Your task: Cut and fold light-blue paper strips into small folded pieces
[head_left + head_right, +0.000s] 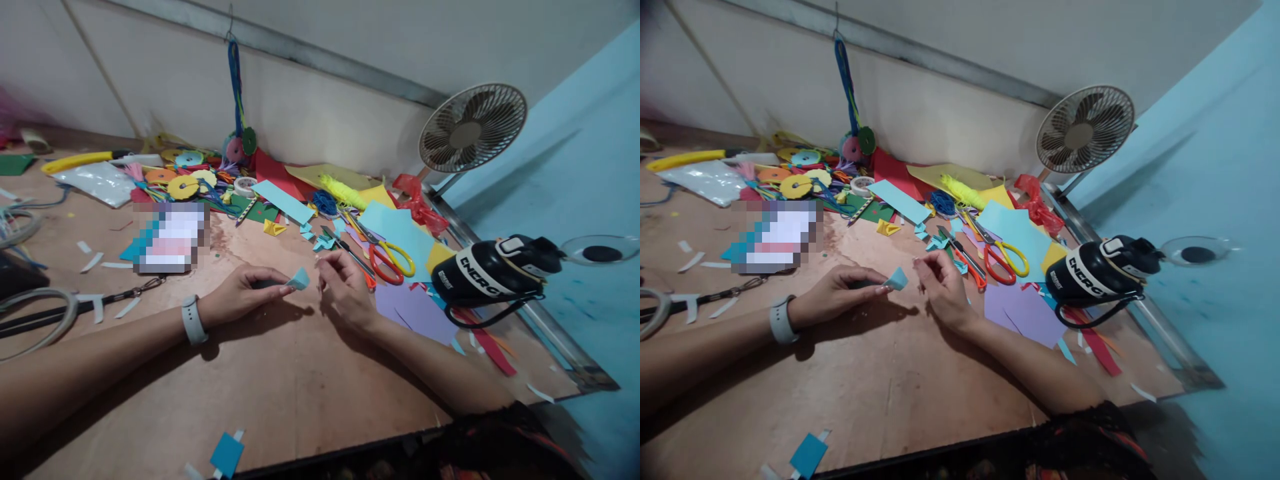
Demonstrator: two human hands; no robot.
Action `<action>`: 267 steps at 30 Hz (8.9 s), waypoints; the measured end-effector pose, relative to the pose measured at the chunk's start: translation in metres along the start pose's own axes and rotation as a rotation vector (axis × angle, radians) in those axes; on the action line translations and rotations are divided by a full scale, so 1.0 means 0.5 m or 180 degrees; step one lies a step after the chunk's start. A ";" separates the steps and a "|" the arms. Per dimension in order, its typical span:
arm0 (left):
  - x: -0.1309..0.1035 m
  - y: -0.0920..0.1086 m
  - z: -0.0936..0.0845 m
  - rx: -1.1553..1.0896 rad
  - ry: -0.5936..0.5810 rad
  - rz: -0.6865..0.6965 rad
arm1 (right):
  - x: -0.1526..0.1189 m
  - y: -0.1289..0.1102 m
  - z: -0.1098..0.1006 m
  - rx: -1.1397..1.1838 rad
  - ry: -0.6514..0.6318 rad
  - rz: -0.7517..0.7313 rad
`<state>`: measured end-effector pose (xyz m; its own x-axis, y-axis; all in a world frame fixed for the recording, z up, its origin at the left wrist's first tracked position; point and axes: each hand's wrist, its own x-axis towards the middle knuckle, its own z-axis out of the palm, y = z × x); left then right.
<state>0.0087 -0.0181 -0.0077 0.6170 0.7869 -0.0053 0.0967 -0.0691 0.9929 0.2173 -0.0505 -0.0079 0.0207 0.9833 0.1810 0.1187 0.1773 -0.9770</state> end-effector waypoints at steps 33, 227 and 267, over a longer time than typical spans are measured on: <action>0.000 0.020 -0.001 -0.0996 -0.0138 -0.0960 | -0.004 0.052 -0.012 -0.2006 -0.0938 -0.3267; -0.010 -0.003 0.018 -0.1106 -0.0739 -0.0827 | 0.000 -0.017 -0.030 -0.1222 -0.0902 -0.1201; -0.005 0.010 0.020 -0.0867 -0.0707 -0.0800 | 0.005 -0.030 -0.028 -0.0925 -0.1086 -0.0711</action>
<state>0.0152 -0.0267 -0.0037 0.7567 0.6054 -0.2467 0.0740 0.2956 0.9524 0.2292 -0.0515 0.0088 -0.3570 0.8888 0.2874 0.3558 0.4138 -0.8380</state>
